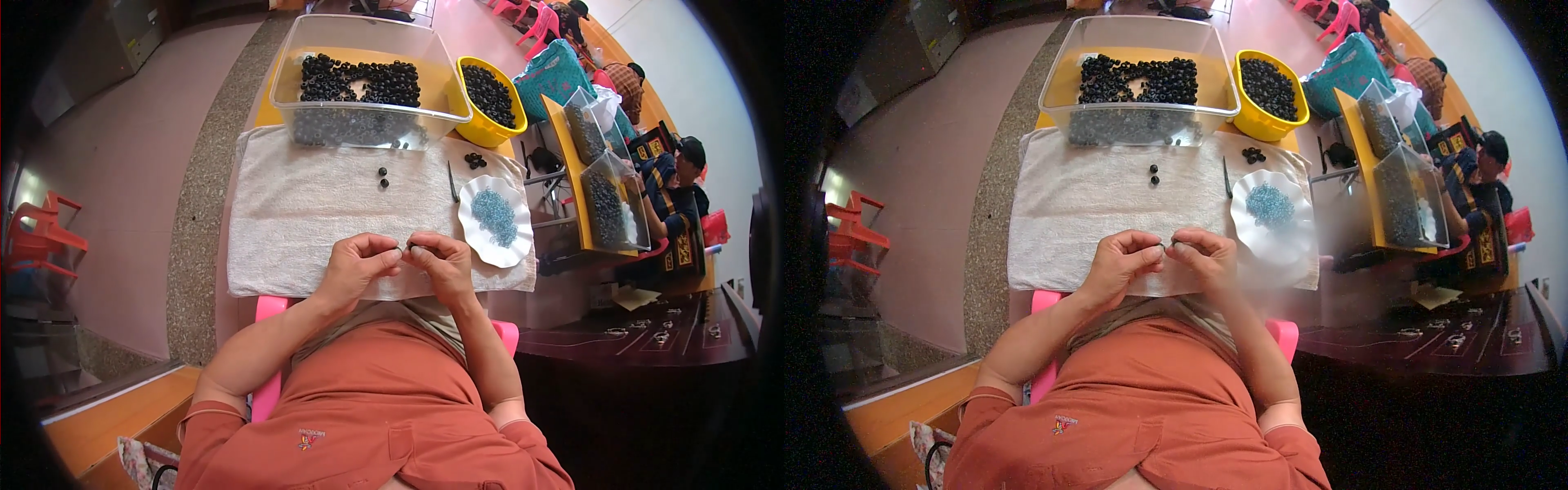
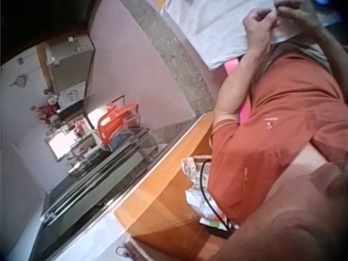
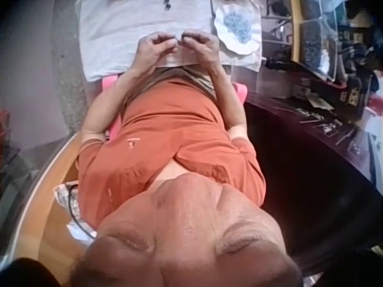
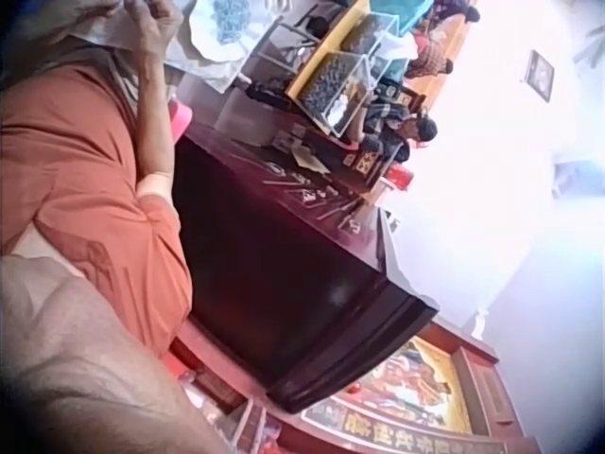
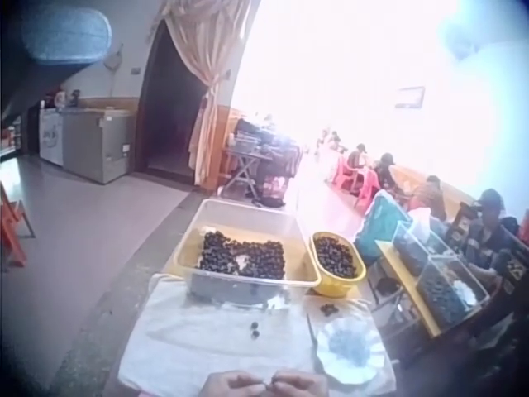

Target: The recorder is sorting and inspecting small black ring-like components at a manual workstation.

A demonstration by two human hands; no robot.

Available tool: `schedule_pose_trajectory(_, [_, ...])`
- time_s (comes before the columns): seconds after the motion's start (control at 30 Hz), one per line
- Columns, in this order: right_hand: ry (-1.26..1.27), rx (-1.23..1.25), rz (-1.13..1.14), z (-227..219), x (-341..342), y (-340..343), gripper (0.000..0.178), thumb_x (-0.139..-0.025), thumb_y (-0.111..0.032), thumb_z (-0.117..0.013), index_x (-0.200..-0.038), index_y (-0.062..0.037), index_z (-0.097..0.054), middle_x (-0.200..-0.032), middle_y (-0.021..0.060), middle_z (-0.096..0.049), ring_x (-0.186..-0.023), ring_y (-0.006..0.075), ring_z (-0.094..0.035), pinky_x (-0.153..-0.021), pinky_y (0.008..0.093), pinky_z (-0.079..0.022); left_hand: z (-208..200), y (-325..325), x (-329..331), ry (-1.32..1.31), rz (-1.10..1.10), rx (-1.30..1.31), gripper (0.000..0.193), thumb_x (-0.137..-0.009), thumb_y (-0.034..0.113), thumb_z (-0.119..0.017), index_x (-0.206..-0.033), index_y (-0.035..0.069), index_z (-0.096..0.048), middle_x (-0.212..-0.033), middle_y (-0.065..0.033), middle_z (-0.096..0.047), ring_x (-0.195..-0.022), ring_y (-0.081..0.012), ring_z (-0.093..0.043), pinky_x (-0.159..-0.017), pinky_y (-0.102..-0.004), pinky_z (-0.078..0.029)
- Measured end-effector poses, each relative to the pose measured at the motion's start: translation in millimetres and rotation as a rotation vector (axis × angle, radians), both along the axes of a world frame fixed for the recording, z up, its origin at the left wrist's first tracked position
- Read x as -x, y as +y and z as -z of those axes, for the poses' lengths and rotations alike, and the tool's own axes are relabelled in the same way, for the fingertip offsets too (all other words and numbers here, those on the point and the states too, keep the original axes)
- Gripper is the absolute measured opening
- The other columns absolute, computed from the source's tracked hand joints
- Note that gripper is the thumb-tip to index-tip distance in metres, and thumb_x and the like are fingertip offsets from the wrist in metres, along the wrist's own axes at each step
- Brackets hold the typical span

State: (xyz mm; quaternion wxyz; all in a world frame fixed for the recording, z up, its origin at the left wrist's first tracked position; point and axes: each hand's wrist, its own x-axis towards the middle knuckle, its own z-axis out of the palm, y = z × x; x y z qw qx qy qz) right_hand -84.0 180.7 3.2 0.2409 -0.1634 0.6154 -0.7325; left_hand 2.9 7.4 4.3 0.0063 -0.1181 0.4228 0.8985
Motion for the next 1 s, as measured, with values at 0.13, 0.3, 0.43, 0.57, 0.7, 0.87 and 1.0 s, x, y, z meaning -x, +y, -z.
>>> schedule_pose_trajectory(0.13, [-0.058,0.042,-0.009,2.0,0.3,0.3,0.019,-0.086,0.003,-0.066,-0.105,0.0058,-0.065,-0.101,0.0094,-0.066,-0.092,0.0187,-0.067,-0.084,0.0314,-0.056,1.2,0.0,0.2,0.007,0.0,0.005,0.016,-0.087,0.004,-0.068,-0.102,-0.002,-0.063,-0.089,-0.0064,-0.067,-0.078,-0.0124,-0.065,-0.074,-0.0263,-0.056])
schedule_pose_trajectory(0.3, [-0.043,0.082,-0.006,1.9,0.0,0.5,0.019,-0.086,0.004,-0.065,-0.105,0.0062,-0.064,-0.102,0.0098,-0.066,-0.092,0.0196,-0.066,-0.087,0.0343,-0.057,1.6,0.5,0.7,0.005,-0.003,0.015,0.016,-0.088,0.004,-0.068,-0.102,-0.002,-0.063,-0.088,-0.0065,-0.067,-0.077,-0.0121,-0.065,-0.073,-0.0259,-0.056])
schedule_pose_trajectory(0.43, [-0.082,0.139,-0.007,2.0,0.8,0.7,0.019,-0.086,0.004,-0.065,-0.105,0.0065,-0.064,-0.102,0.0108,-0.066,-0.092,0.0194,-0.066,-0.086,0.034,-0.057,0.0,0.5,0.5,0.011,0.0,0.015,0.016,-0.088,0.004,-0.067,-0.102,-0.002,-0.063,-0.088,-0.0066,-0.067,-0.077,-0.0121,-0.065,-0.073,-0.0259,-0.056])
schedule_pose_trajectory(0.57, [-0.104,0.125,-0.01,4.2,2.0,1.8,0.02,-0.086,0.002,-0.066,-0.106,0.0055,-0.064,-0.1,0.0118,-0.068,-0.09,0.0197,-0.067,-0.085,0.0333,-0.057,0.5,0.8,0.9,0.004,-0.006,0.003,0.016,-0.088,0.004,-0.067,-0.102,-0.002,-0.063,-0.089,-0.007,-0.067,-0.078,-0.0125,-0.065,-0.074,-0.026,-0.057])
schedule_pose_trajectory(0.7, [-0.137,0.116,-0.03,4.9,3.0,3.1,0.021,-0.086,0.0,-0.067,-0.106,0.0049,-0.064,-0.098,0.0117,-0.068,-0.088,0.0198,-0.068,-0.082,0.0323,-0.057,1.7,0.3,0.7,0.011,-0.003,0.004,0.017,-0.088,0.003,-0.067,-0.103,-0.003,-0.063,-0.089,-0.0075,-0.067,-0.079,-0.0127,-0.065,-0.074,-0.0264,-0.057])
schedule_pose_trajectory(0.87, [-0.081,0.088,-0.021,4.3,3.5,2.9,0.015,-0.082,0.003,-0.07,-0.097,0.0038,-0.066,-0.094,0.0079,-0.068,-0.084,0.0162,-0.067,-0.077,0.0279,-0.055,0.4,0.5,0.7,0.011,0.0,0.013,0.017,-0.088,0.003,-0.067,-0.103,-0.003,-0.063,-0.089,-0.0079,-0.067,-0.079,-0.0128,-0.065,-0.074,-0.0269,-0.057])
schedule_pose_trajectory(1.0, [-0.077,0.105,-0.016,0.9,2.2,1.1,0.012,-0.081,0.005,-0.07,-0.092,0.0036,-0.067,-0.094,0.0068,-0.066,-0.083,0.0146,-0.066,-0.076,0.0267,-0.055,2.0,0.2,0.2,0.021,0.005,0.013,0.017,-0.088,0.003,-0.067,-0.103,-0.003,-0.063,-0.09,-0.008,-0.067,-0.079,-0.0131,-0.065,-0.074,-0.0269,-0.057])
